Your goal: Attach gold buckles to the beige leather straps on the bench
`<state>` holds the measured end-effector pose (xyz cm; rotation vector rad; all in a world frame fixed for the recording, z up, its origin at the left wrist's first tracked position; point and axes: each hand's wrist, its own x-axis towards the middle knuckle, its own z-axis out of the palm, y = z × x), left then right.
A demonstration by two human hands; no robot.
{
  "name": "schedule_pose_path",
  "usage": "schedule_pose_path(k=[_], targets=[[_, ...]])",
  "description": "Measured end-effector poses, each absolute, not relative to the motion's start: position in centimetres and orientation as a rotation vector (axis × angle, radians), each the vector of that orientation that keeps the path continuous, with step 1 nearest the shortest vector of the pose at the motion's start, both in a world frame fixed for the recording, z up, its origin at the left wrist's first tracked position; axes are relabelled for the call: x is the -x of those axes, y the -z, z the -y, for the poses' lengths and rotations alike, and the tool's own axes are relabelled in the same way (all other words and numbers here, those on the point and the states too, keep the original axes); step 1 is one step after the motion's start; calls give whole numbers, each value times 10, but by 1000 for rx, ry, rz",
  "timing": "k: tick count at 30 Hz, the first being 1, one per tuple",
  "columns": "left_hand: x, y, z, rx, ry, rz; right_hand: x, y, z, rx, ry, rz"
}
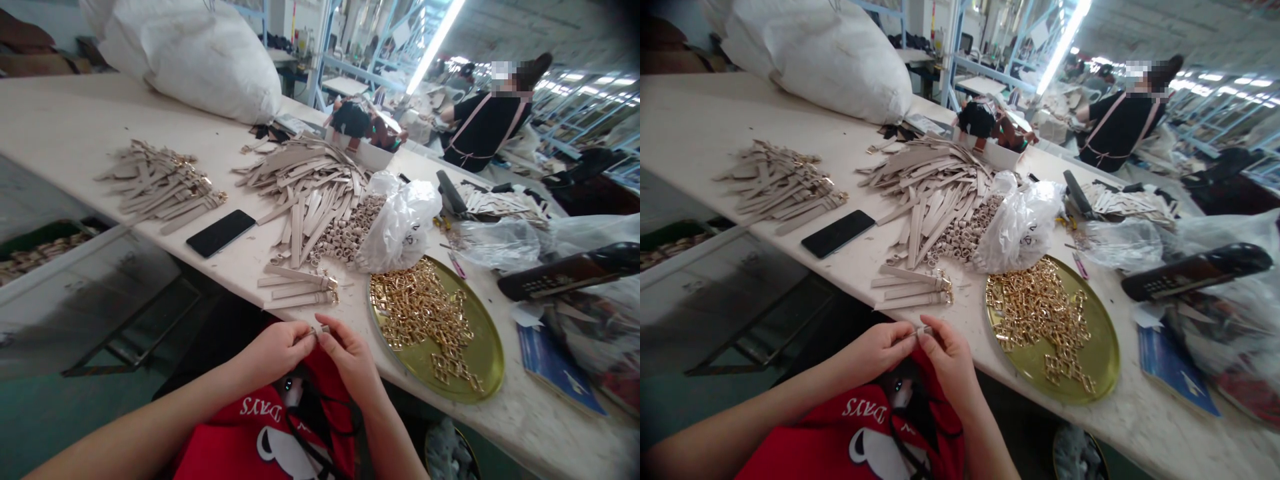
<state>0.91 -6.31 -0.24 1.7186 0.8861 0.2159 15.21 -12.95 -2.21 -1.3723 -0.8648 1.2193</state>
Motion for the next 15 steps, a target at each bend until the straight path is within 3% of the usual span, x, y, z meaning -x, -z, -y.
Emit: schedule_pose_path(k=[4, 15], targets=[[-12, 3, 62, -1640, -292, -902, -144, 27, 125, 1258, -1357, 531], [-13, 11, 44, -1542, -276, -873, -146, 23, 112, 1004, -1461, 359]])
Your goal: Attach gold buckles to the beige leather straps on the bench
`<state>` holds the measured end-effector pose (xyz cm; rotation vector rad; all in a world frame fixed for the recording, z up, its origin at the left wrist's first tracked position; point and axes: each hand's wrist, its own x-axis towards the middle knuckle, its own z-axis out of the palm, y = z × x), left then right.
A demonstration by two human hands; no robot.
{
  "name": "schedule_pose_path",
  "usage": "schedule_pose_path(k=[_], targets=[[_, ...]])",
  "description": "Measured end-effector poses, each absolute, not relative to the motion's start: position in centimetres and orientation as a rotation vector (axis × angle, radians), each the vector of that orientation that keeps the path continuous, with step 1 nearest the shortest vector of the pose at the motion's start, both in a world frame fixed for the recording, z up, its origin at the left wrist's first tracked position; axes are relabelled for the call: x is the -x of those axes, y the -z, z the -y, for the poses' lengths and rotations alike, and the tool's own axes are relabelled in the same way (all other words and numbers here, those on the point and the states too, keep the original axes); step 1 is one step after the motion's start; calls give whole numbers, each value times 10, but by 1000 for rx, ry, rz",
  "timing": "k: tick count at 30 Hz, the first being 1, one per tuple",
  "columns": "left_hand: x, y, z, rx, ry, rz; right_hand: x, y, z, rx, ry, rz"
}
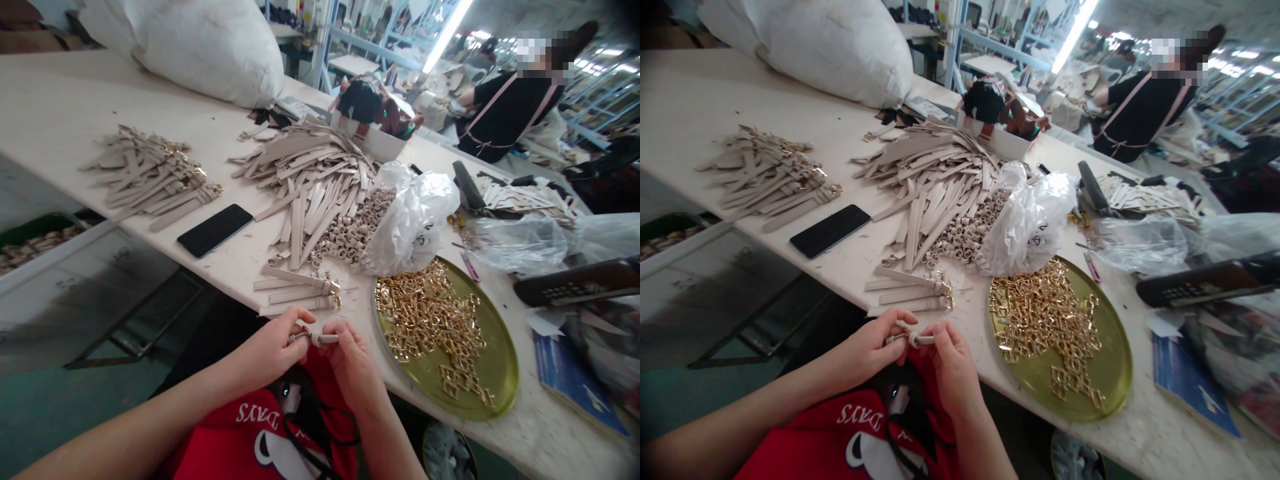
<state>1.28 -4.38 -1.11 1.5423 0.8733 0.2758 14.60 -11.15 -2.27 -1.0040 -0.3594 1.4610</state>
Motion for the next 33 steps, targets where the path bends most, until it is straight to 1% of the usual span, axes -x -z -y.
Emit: schedule_pose_path(k=[3, 8, 14, 17, 21, 25, 29, 31, 33], targets=[[-14, 13, 40, -1569, -275, -895, -148, 23, 108, 946, -1588, 294], [-16, 13, 38, -1622, -238, -914, -147, 28, 106, 963, -1604, 264], [-16, 11, 37, -1687, -177, -976, -148, 40, 111, 965, -1765, 277], [-14, 14, 38, -1682, -143, -1018, -147, 44, 117, 998, -1777, 304], [-9, 13, 40, -1661, -129, -1028, -143, 40, 122, 948, -1712, 313], [-4, 2, 45, -1594, -71, -935, -141, 34, 126, 957, -1614, 338], [0, -6, 53, -1474, -75, -820, -137, 31, 131, 1215, -1256, 495], [1, -7, 58, -1473, -86, -805, -136, 29, 134, 1372, -1084, 653], [0, -7, 62, -1499, -99, -803, -137, 28, 139, 1501, -989, 874]])
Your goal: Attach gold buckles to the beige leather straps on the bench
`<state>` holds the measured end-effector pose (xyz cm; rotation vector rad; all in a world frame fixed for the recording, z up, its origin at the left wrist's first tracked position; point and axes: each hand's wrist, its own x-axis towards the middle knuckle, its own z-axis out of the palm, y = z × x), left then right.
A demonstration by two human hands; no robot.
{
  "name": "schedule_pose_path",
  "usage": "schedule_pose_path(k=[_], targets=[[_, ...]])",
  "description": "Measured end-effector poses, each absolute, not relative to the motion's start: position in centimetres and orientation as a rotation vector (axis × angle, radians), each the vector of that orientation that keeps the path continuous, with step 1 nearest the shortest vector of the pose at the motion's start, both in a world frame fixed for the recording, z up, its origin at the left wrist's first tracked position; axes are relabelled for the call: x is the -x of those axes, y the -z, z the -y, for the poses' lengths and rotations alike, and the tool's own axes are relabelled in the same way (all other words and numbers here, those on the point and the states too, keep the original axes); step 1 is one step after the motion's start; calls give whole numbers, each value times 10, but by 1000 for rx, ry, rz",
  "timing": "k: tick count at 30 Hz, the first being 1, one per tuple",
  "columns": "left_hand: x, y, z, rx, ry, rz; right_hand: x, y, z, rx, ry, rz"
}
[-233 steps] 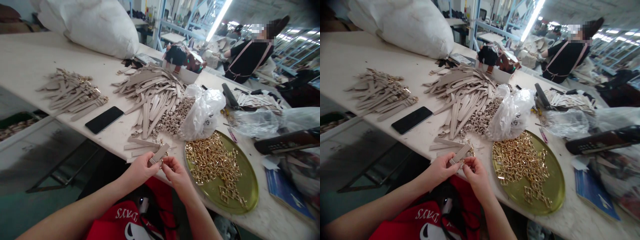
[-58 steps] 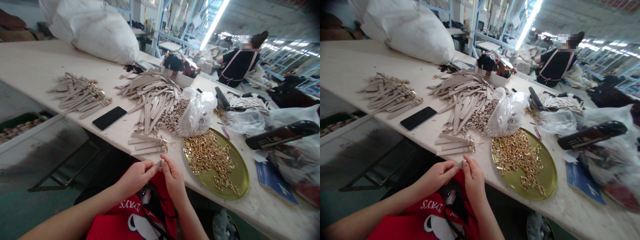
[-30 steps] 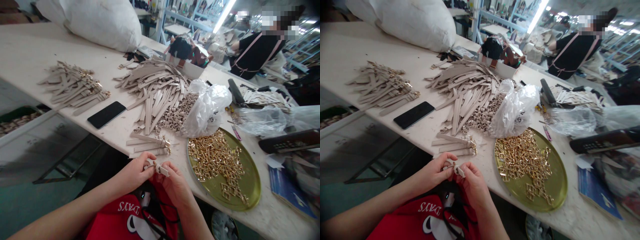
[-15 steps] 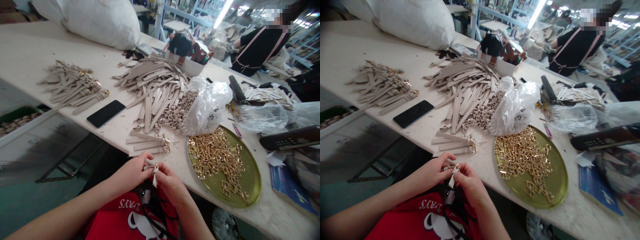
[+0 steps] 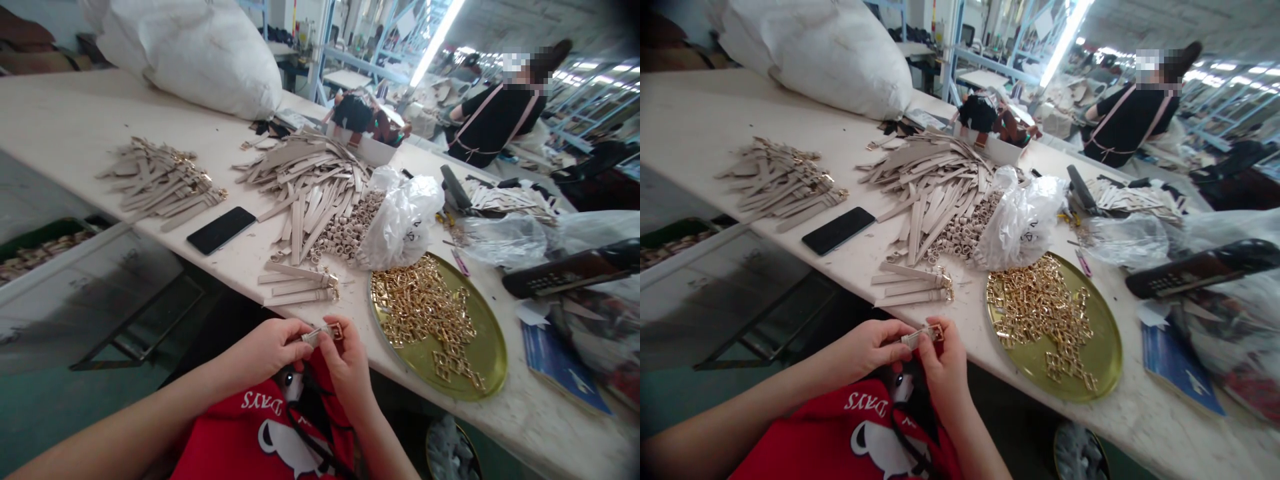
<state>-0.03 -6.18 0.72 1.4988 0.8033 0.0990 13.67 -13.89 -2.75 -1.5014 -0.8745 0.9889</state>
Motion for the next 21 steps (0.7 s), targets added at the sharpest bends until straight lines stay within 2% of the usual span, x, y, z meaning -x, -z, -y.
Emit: schedule_pose_path(k=[4, 10, 13, 21], targets=[[0, -8, 69, -1499, -114, -783, -139, 29, 148, 1675, -795, 1216], [0, 1, 71, -1462, -164, -758, -127, 36, 148, 1797, -562, 1147], [-1, 9, 70, -1423, -184, -789, -123, 35, 146, 1747, -620, 1090], [0, 15, 66, -1403, -103, -690, -136, 36, 149, 1563, -1044, 1142]])
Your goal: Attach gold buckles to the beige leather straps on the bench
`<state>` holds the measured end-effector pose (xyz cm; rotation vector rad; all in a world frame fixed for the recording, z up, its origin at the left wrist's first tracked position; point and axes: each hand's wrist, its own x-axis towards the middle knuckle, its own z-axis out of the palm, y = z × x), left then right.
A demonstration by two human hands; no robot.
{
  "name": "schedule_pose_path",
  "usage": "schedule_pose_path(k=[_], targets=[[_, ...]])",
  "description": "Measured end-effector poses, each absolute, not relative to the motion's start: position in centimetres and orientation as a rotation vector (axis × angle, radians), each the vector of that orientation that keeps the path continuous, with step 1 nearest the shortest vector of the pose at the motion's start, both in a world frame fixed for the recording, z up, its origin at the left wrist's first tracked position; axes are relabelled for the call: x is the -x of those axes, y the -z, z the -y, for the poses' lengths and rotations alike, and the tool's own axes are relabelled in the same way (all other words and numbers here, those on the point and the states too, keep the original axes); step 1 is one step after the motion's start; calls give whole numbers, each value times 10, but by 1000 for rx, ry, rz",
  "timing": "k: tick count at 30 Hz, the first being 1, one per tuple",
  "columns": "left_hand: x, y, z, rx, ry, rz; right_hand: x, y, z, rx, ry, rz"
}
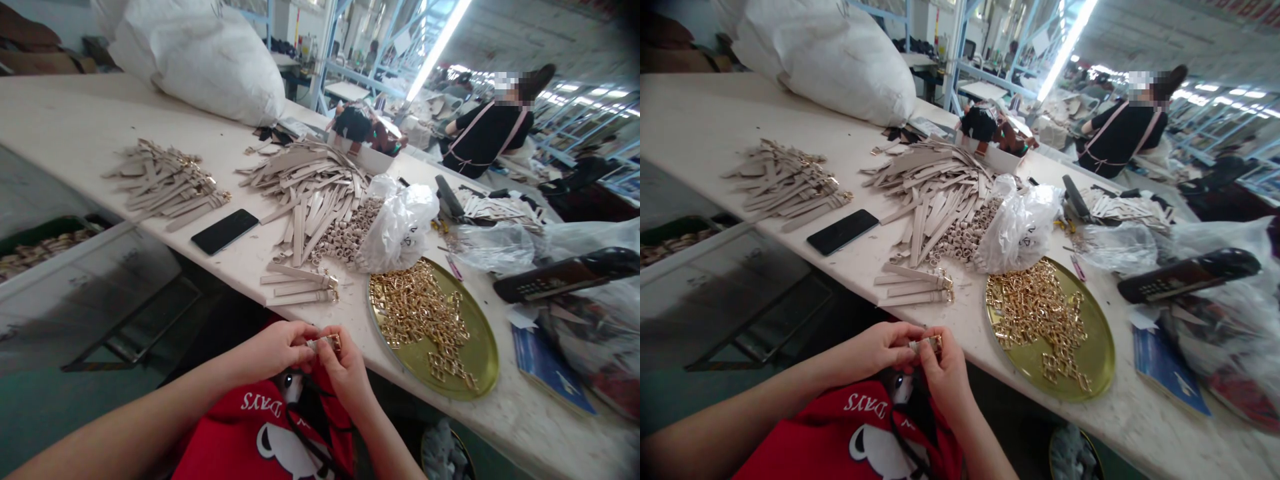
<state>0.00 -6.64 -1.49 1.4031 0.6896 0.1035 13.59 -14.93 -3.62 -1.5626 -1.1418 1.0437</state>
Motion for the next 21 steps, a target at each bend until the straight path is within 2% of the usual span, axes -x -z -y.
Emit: schedule_pose_path(k=[6, 11, 16, 21], targets=[[-2, 14, 52, -1499, -68, -710, -139, 43, 142, 1568, -997, 1253], [-7, 0, 36, -1837, -102, -856, -147, 39, 122, 1637, -708, 1363], [-23, -5, 12, -2030, -215, -894, -154, 38, 93, 1673, -609, 1280], [-27, 15, -15, -2577, -240, -908, -172, 49, 60, 1855, -161, 1482]])
